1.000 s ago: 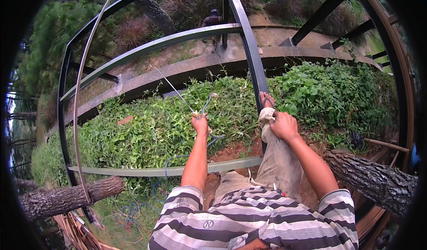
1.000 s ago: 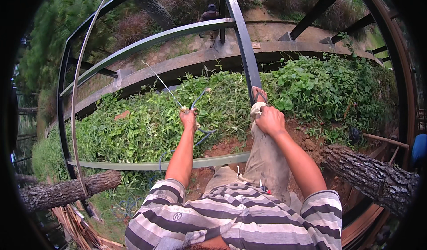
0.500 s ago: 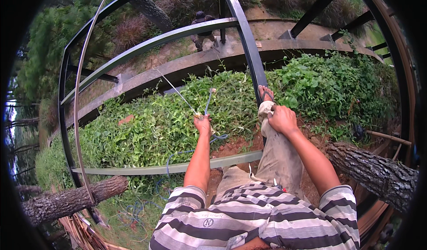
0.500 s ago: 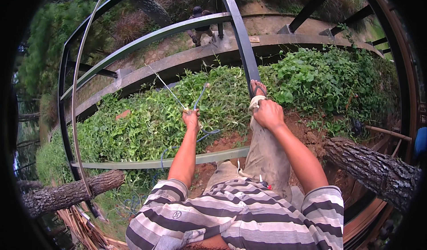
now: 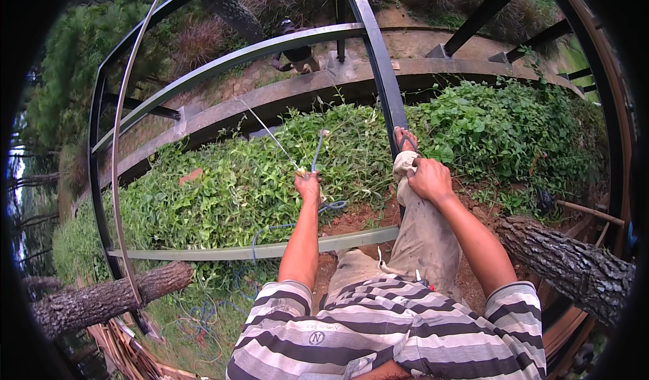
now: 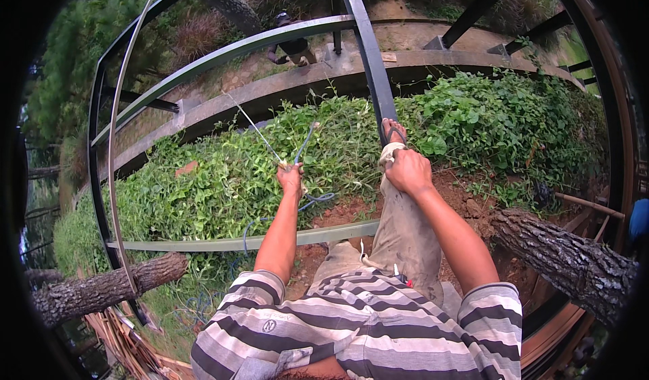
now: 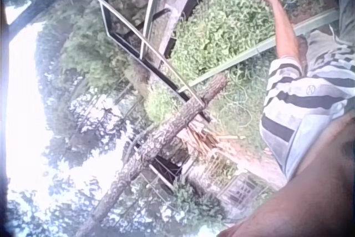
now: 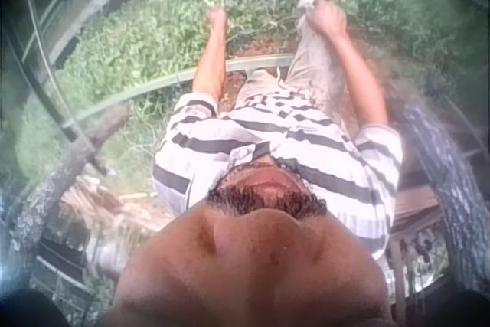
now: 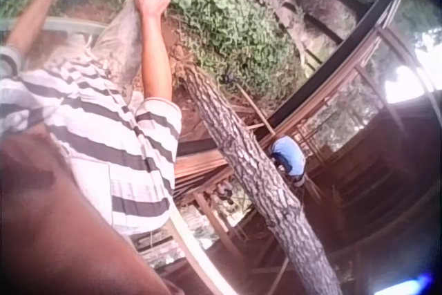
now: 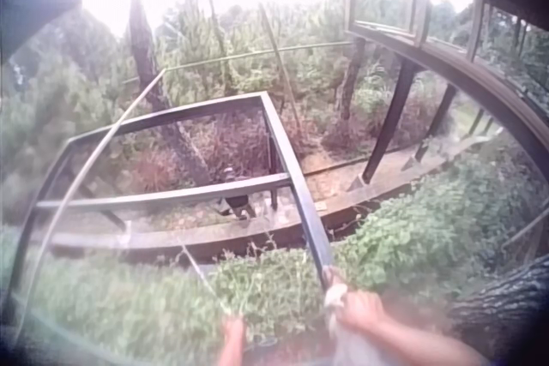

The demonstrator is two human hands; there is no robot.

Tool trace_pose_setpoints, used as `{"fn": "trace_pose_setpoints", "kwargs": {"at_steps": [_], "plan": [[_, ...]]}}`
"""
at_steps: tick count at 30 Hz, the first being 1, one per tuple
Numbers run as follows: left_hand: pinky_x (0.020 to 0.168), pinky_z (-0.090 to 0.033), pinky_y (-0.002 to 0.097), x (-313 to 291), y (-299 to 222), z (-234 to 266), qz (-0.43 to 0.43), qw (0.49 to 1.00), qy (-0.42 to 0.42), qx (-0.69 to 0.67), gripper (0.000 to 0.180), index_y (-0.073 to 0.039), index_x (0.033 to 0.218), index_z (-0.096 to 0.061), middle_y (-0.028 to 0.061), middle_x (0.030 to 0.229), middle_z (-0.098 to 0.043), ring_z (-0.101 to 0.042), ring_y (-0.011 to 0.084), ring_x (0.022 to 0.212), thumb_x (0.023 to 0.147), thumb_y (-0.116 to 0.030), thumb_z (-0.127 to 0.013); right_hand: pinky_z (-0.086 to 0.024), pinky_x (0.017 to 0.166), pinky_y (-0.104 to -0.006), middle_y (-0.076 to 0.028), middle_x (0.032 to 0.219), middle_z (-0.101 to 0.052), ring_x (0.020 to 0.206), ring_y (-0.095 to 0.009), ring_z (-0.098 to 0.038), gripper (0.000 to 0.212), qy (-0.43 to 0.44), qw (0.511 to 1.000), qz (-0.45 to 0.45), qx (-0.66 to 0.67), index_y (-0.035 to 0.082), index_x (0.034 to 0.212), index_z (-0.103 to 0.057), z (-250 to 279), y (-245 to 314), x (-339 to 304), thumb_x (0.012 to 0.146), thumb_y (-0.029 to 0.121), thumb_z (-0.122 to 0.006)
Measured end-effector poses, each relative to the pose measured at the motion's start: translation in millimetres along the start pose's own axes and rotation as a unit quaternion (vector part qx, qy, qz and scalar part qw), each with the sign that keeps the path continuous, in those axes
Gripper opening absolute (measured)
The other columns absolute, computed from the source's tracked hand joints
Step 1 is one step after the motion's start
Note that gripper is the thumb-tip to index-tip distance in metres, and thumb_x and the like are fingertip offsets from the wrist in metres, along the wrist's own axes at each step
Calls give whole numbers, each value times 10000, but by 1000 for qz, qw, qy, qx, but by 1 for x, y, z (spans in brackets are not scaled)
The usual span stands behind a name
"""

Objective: The person prepares a metal frame by stripping wire ends and then uses a welding tool to join the metal beams of the frame together at a joint while outdoors.

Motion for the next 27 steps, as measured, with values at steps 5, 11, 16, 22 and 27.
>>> {"fn": "trace_pose_setpoints", "kwargs": {"at_steps": [5,11,16,22,27], "plan": [[528,-533,273,6,7,1,-7,1000,-13,24,187,-24,984,-473,136,878,-706,-652,169,620,895,50,-619,-543,876,-486,-261,962,-713,923,-409,-699,333,8,1000,-2,-2,-2,976,-738,1,2,1,830,258,-590],[452,-438,249,18,23,0,-8,1000,-15,26,208,-59,994,-431,163,888,-719,-621,148,570,911,7,-611,-543,872,-484,-255,948,-715,920,-406,-698,330,12,1000,0,-8,4,977,-734,-1,0,3,829,260,-587],[460,-437,253,17,25,-2,-18,1000,-9,12,207,-69,990,-433,156,881,-719,-622,148,575,916,-6,-616,-541,878,-491,-258,939,-714,914,-413,-695,334,14,1000,-1,-10,43,1033,-735,-3,-2,6,840,275,-591],[457,-433,250,13,19,-3,2,1000,-7,21,201,-74,984,-435,158,886,-724,-620,144,568,922,-5,-614,-539,888,-494,-264,941,-712,917,-419,-693,344,12,1000,-1,-14,54,1055,-739,-4,-2,8,846,281,-589],[451,-436,250,9,18,0,12,1000,3,15,210,-71,984,-428,166,885,-722,-613,145,555,920,1,-615,-538,890,-495,-263,944,-714,916,-421,-694,350,13,1000,-3,-12,49,1060,-738,-4,0,9,845,282,-589]]}}
Point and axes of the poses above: each hand's wrist, its own x-axis towards the middle knuckle, its own z-axis out of the back of the hand, y = z × x, the point moved 4 cm from there along x, towards the middle knuckle
